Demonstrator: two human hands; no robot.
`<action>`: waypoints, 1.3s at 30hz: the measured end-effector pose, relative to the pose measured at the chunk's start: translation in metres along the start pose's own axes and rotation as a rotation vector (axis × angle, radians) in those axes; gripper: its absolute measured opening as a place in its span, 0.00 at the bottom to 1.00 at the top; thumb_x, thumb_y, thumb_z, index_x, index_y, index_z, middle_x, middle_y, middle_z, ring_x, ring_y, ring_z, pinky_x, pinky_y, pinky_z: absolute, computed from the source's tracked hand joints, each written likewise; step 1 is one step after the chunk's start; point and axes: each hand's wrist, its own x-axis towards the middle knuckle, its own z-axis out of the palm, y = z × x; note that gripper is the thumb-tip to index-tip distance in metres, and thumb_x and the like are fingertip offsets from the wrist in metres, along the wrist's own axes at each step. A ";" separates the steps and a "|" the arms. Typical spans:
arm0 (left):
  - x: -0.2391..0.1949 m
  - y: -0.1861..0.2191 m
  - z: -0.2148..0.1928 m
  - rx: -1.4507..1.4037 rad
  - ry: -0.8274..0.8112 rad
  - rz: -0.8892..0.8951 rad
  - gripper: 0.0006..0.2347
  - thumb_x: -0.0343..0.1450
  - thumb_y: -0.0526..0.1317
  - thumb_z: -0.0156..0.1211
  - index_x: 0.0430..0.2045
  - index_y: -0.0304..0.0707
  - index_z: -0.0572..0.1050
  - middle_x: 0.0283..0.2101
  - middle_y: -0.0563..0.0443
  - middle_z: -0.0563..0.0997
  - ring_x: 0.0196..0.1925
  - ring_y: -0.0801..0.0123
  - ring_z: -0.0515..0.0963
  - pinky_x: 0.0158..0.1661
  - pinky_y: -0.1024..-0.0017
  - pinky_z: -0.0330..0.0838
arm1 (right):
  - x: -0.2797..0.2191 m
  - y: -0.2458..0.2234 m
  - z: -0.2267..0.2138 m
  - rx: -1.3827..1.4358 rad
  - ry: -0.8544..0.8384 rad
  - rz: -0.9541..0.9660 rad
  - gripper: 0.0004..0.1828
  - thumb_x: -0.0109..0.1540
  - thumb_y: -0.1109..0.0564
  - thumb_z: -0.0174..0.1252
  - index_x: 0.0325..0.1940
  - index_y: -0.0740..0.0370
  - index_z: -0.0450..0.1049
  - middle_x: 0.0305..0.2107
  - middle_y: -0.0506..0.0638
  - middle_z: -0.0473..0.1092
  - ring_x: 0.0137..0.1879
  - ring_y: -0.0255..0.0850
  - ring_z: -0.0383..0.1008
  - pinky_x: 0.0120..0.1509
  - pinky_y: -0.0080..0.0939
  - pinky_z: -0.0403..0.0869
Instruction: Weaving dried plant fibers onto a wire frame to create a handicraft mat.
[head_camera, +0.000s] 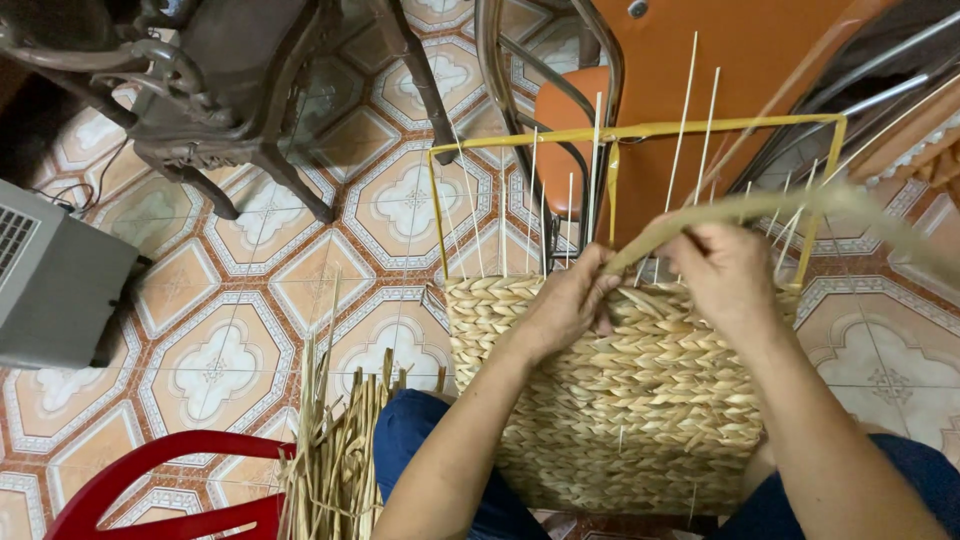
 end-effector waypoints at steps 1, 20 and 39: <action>0.000 0.008 -0.002 -0.032 0.011 -0.003 0.08 0.78 0.42 0.39 0.41 0.39 0.64 0.36 0.48 0.81 0.21 0.66 0.80 0.23 0.74 0.79 | -0.005 0.011 -0.003 0.084 0.143 -0.105 0.08 0.69 0.59 0.54 0.47 0.60 0.78 0.30 0.53 0.76 0.28 0.33 0.74 0.24 0.29 0.72; 0.020 -0.009 0.028 -0.144 0.200 0.027 0.11 0.78 0.40 0.47 0.46 0.33 0.76 0.32 0.46 0.83 0.22 0.75 0.81 0.21 0.77 0.79 | -0.018 0.070 -0.049 -0.670 -0.215 0.043 0.11 0.68 0.47 0.55 0.46 0.51 0.78 0.26 0.45 0.77 0.25 0.35 0.74 0.27 0.34 0.76; 0.033 -0.013 0.034 0.641 0.287 0.316 0.08 0.72 0.43 0.57 0.32 0.38 0.78 0.17 0.47 0.78 0.14 0.67 0.75 0.18 0.71 0.70 | -0.037 0.007 -0.019 -0.742 0.198 -0.473 0.11 0.58 0.52 0.62 0.44 0.52 0.77 0.31 0.44 0.72 0.35 0.40 0.74 0.44 0.45 0.74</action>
